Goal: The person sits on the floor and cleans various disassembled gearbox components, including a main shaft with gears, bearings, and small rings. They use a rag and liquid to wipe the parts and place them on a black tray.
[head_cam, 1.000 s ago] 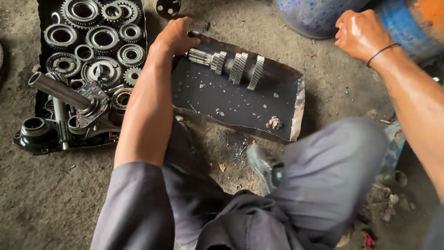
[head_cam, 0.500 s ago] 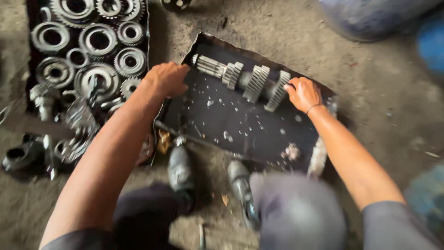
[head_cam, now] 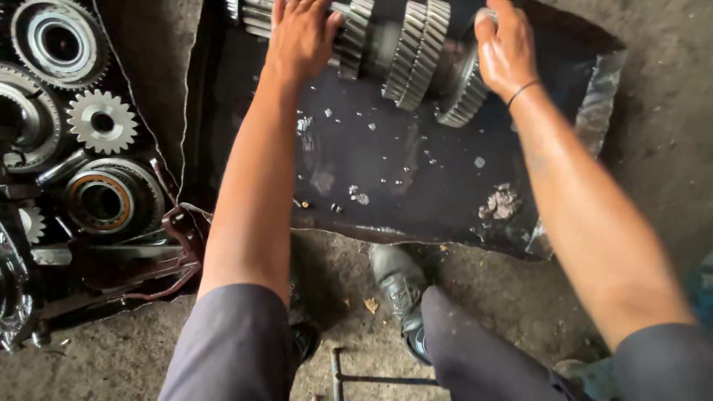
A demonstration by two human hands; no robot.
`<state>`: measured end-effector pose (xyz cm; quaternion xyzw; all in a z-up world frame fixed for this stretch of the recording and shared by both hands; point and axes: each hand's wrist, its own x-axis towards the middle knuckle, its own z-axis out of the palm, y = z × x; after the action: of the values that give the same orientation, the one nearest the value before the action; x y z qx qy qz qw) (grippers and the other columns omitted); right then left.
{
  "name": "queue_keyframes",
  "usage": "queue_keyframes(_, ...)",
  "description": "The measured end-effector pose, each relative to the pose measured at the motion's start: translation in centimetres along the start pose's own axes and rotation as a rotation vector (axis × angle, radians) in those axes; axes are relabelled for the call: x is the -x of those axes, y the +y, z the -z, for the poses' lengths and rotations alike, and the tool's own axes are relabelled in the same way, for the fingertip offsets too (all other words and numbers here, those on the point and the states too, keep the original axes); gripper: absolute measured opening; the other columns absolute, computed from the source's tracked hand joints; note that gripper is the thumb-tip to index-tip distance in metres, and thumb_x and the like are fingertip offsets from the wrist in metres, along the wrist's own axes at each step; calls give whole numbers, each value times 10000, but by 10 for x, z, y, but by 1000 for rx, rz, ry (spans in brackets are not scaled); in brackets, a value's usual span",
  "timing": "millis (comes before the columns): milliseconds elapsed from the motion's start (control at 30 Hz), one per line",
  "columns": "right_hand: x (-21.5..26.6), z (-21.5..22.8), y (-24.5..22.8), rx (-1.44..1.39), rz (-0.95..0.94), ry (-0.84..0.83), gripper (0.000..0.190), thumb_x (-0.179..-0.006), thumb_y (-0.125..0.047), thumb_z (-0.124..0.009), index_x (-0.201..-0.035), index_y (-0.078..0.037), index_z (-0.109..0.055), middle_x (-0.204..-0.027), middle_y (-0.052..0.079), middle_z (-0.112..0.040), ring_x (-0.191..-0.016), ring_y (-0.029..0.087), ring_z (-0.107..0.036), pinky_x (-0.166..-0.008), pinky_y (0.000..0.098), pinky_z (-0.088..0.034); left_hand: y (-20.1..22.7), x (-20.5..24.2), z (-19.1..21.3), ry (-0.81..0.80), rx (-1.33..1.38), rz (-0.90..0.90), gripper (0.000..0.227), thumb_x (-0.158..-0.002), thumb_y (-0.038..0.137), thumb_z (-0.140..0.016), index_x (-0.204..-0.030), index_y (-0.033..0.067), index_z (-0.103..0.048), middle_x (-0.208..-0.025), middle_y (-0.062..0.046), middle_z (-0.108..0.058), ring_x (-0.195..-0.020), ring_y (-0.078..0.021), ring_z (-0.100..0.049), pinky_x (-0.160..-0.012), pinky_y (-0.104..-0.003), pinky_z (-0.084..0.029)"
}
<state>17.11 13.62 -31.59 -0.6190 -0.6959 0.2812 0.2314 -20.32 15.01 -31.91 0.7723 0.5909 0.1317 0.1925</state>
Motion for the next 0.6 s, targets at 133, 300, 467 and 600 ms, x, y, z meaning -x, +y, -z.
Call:
queue_keyframes(133,109,11,-36,23,-217,206,366,-1191,-271,-487,-1417,11,-544,-1404,269,-556,-1314,447,-543,-1130,488,-440,-10,12,8,-53,59,-6,505,-1109,335,-510,-1491,5,-503,-1576,-204,-451,-1513,-378,-294,-1222,-556,-173)
queue_keyframes(300,282,8,-1,462,-477,-273,613,-809,-261,-785,-1344,-51,-572,-1317,354,-495,-1130,531,-534,-957,534,-470,-10,22,3,-112,-42,-15,564,-1129,329,-473,-1598,33,-375,-1667,-152,-342,-1567,-348,-200,-1254,-559,-128)
queue_keyframes(467,289,8,37,165,-596,-129,561,-888,-194,-734,-1395,-113,-507,-1285,253,-513,-1195,474,-571,-1032,529,-478,3,24,13,-166,-50,44,572,-1133,352,-428,-1608,44,-348,-1686,-130,-304,-1578,-322,-167,-1270,-539,-102)
queue_keyframes(600,245,5,44,310,-440,99,592,-998,-124,-722,-1498,-36,-417,-1351,279,-452,-1238,496,-517,-1042,546,-452,7,21,17,-184,-47,74,578,-1127,365,-412,-1612,61,-336,-1690,-119,-290,-1585,-310,-143,-1274,-522,-78)
